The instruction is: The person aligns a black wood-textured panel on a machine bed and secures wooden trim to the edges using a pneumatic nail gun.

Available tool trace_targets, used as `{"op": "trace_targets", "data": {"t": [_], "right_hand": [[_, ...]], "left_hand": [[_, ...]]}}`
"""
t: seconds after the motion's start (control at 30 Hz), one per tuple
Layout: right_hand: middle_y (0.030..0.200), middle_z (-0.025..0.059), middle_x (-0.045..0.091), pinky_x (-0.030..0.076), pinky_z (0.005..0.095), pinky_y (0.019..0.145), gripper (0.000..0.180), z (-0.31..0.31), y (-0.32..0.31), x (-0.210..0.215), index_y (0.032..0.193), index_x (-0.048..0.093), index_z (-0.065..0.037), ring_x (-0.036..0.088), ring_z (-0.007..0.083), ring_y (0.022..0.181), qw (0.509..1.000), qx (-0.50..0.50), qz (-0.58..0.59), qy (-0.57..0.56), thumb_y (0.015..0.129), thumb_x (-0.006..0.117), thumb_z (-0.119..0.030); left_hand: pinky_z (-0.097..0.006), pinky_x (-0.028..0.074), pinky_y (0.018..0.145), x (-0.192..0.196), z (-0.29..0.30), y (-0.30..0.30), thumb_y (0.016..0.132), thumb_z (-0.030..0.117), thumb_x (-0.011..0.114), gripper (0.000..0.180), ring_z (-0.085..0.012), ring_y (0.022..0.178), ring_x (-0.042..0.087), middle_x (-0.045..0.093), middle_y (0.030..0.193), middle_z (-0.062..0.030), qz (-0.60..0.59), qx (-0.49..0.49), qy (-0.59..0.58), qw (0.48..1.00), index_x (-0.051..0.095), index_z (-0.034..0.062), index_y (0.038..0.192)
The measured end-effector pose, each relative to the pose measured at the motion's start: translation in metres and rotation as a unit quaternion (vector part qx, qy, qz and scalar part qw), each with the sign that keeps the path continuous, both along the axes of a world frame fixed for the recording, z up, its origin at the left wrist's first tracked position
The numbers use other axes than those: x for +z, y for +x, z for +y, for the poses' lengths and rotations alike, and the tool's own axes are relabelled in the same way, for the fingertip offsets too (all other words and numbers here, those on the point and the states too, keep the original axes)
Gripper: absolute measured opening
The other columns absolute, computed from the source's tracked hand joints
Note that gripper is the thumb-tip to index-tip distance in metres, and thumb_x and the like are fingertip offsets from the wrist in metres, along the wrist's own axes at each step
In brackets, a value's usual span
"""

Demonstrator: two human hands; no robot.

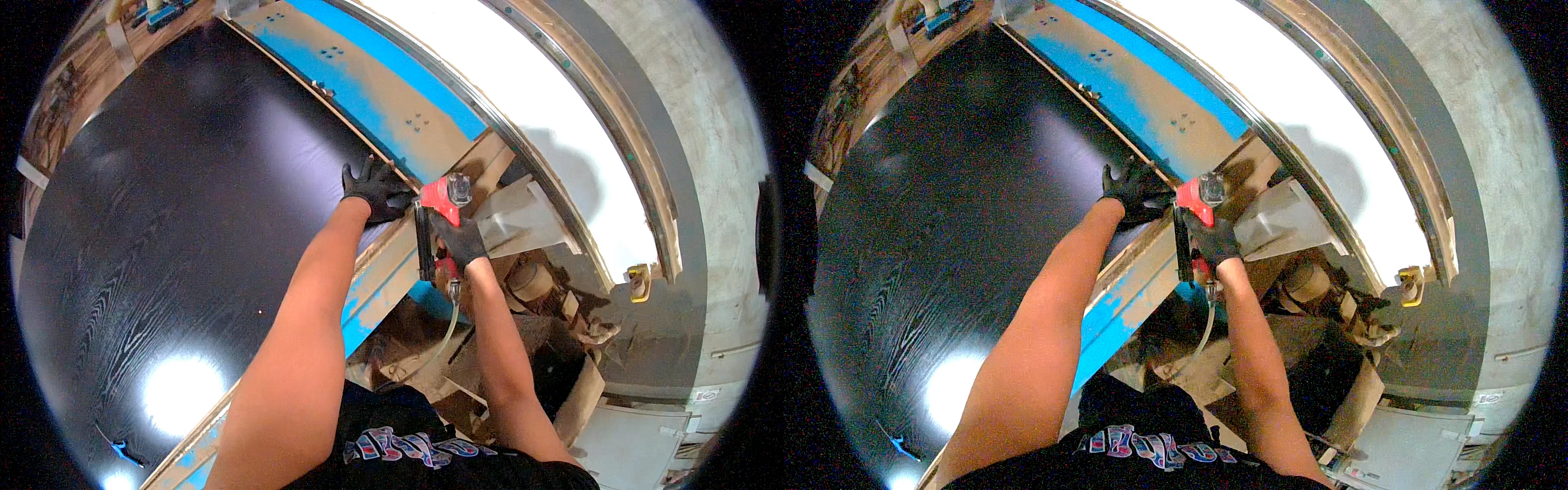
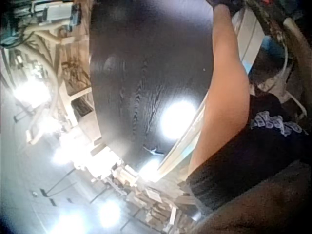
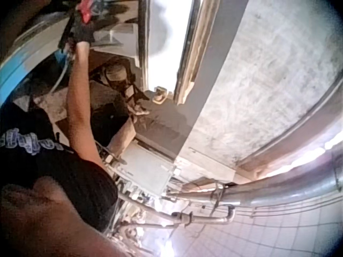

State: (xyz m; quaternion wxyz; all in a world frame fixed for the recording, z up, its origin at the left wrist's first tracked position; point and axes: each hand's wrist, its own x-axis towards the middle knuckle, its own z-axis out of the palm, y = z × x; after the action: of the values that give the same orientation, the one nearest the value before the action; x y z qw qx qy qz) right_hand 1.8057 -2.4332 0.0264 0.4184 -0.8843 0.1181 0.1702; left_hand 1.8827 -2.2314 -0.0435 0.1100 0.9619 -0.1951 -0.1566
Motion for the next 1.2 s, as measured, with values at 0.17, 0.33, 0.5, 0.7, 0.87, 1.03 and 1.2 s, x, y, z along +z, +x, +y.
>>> {"op": "trace_targets", "data": {"t": [0.17,0.33,0.5,0.7,0.87,1.03,1.2], "right_hand": [[0.085,0.0107,0.067,0.049,0.0366,0.077,0.047,-0.009,0.001,-0.019,0.113,0.065,-0.007,0.062,0.0205,0.079,0.997,0.007,-0.069,0.036,0.086,0.067,-0.046],[0.087,0.0128,0.070,0.049,0.0375,0.080,0.048,-0.002,0.001,-0.008,0.112,0.066,-0.007,0.065,0.0241,0.083,1.000,0.012,-0.028,0.007,0.086,0.067,-0.047],[0.089,0.0151,0.070,0.049,0.0376,0.081,0.050,-0.004,-0.001,-0.011,0.112,0.066,-0.006,0.067,0.0257,0.084,0.999,0.017,-0.046,0.013,0.085,0.067,-0.048],[0.094,0.0149,0.070,0.049,0.0362,0.083,0.050,0.003,-0.005,-0.005,0.112,0.067,-0.008,0.066,0.0250,0.088,0.998,0.005,-0.053,0.030,0.085,0.067,-0.049],[0.100,0.0136,0.070,0.048,0.0367,0.087,0.052,0.002,-0.002,-0.010,0.116,0.066,-0.010,0.066,0.0265,0.093,0.998,0.006,-0.057,0.027,0.084,0.067,-0.051],[0.109,0.0145,0.069,0.046,0.0385,0.093,0.056,-0.007,0.002,-0.022,0.120,0.064,-0.010,0.064,0.0289,0.104,0.998,0.027,-0.055,0.002,0.084,0.066,-0.053],[0.065,0.0024,0.057,0.043,0.0312,0.057,0.034,-0.002,0.000,-0.020,0.089,0.068,-0.002,0.052,0.0109,0.059,0.994,0.006,-0.108,0.031,0.087,0.069,-0.036]], "left_hand": [[-0.074,0.001,0.106,-0.003,-0.002,0.002,0.075,0.067,0.056,0.065,-0.0356,0.149,0.001,0.011,0.162,-0.0001,-0.005,0.008,-0.025,1.000,0.047,0.0482,0.137],[-0.074,0.001,0.106,-0.006,0.001,0.002,0.072,0.070,0.058,0.068,-0.0361,0.148,0.001,0.011,0.162,0.0005,-0.014,0.009,-0.018,1.000,0.047,0.0504,0.136],[-0.074,0.001,0.106,-0.008,-0.002,0.003,0.072,0.071,0.057,0.067,-0.0370,0.148,0.001,0.012,0.162,0.0013,-0.019,0.005,-0.017,1.000,0.047,0.0515,0.135],[-0.075,0.000,0.106,-0.002,-0.002,0.001,0.074,0.071,0.056,0.065,-0.0380,0.148,0.001,0.012,0.162,0.0018,-0.012,0.009,-0.020,1.000,0.047,0.0515,0.135],[-0.075,-0.001,0.106,-0.010,-0.001,0.004,0.075,0.071,0.055,0.064,-0.0384,0.148,0.000,0.012,0.162,0.0016,-0.018,0.011,-0.024,0.999,0.048,0.0514,0.135],[-0.076,-0.001,0.105,-0.011,-0.003,0.004,0.075,0.070,0.054,0.063,-0.0383,0.148,0.000,0.012,0.162,0.0003,-0.031,0.001,-0.021,0.999,0.047,0.0510,0.135],[-0.075,0.003,0.105,-0.004,-0.001,0.002,0.075,0.071,0.054,0.067,-0.0369,0.148,0.003,0.012,0.162,-0.0013,-0.026,0.001,-0.007,1.000,0.046,0.0486,0.137]]}}
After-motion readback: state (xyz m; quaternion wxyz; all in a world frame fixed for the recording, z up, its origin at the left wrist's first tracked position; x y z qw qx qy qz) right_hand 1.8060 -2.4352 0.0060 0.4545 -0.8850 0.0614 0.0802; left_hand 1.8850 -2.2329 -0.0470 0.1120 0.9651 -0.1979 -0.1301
